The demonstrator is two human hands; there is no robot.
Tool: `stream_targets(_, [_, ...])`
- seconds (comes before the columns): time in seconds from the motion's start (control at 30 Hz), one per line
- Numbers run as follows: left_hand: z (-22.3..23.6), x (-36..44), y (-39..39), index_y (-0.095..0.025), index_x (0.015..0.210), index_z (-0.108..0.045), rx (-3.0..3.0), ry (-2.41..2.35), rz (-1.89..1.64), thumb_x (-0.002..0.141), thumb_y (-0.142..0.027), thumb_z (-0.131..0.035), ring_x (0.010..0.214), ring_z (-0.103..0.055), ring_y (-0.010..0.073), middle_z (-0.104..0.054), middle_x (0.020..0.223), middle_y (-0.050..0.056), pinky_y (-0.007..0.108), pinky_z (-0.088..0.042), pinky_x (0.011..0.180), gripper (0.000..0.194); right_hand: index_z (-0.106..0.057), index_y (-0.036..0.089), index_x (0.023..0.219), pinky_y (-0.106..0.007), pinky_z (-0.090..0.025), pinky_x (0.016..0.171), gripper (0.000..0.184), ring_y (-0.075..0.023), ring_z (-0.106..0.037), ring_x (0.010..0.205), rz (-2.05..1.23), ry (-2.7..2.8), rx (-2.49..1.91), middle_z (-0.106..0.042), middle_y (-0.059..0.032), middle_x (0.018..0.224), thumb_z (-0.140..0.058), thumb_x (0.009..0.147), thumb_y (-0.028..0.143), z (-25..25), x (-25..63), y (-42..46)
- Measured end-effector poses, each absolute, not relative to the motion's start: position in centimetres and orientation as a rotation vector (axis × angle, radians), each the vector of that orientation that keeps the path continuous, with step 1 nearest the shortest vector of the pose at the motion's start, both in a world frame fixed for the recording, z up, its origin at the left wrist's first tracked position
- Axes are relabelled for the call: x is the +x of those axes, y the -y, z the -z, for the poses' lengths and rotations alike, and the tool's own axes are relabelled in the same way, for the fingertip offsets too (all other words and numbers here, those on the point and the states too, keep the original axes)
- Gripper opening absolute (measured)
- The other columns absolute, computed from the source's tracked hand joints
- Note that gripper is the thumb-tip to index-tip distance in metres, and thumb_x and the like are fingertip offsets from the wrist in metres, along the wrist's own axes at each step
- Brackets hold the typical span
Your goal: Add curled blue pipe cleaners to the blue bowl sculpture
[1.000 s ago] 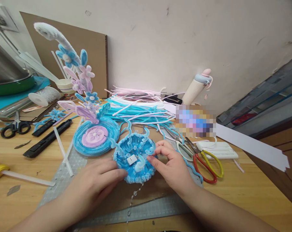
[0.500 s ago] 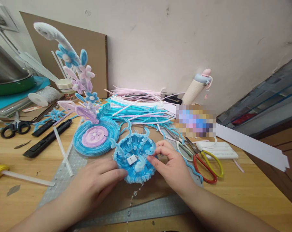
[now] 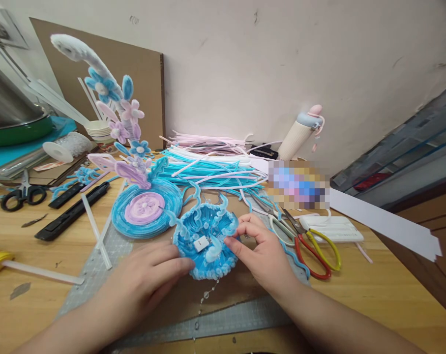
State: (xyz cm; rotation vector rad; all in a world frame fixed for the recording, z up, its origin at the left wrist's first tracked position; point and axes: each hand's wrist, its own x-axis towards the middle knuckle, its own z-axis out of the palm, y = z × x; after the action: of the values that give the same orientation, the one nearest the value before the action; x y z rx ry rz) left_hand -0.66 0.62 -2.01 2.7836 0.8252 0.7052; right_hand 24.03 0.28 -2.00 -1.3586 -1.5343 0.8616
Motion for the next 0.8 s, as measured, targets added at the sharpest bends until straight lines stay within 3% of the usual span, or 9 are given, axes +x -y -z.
stream_targets(0.8, [1.93, -0.77, -0.48, -0.023, 0.107, -0.06, 2.778, -0.832, -0.692, 0.097, -0.015, -0.041, 0.072, -0.062, 0.0174, -0.066, 0.083, 0.003, 0.026, -0.047, 0.059, 0.023, -0.062, 0.022, 0.068, -0.038, -0.042, 0.083, 0.015, -0.0217, -0.056, 0.087, -0.824, 1.539, -1.348, -0.055, -0.0026, 0.088, -0.069, 0.076, 0.031, 2.26, 24.18, -0.34])
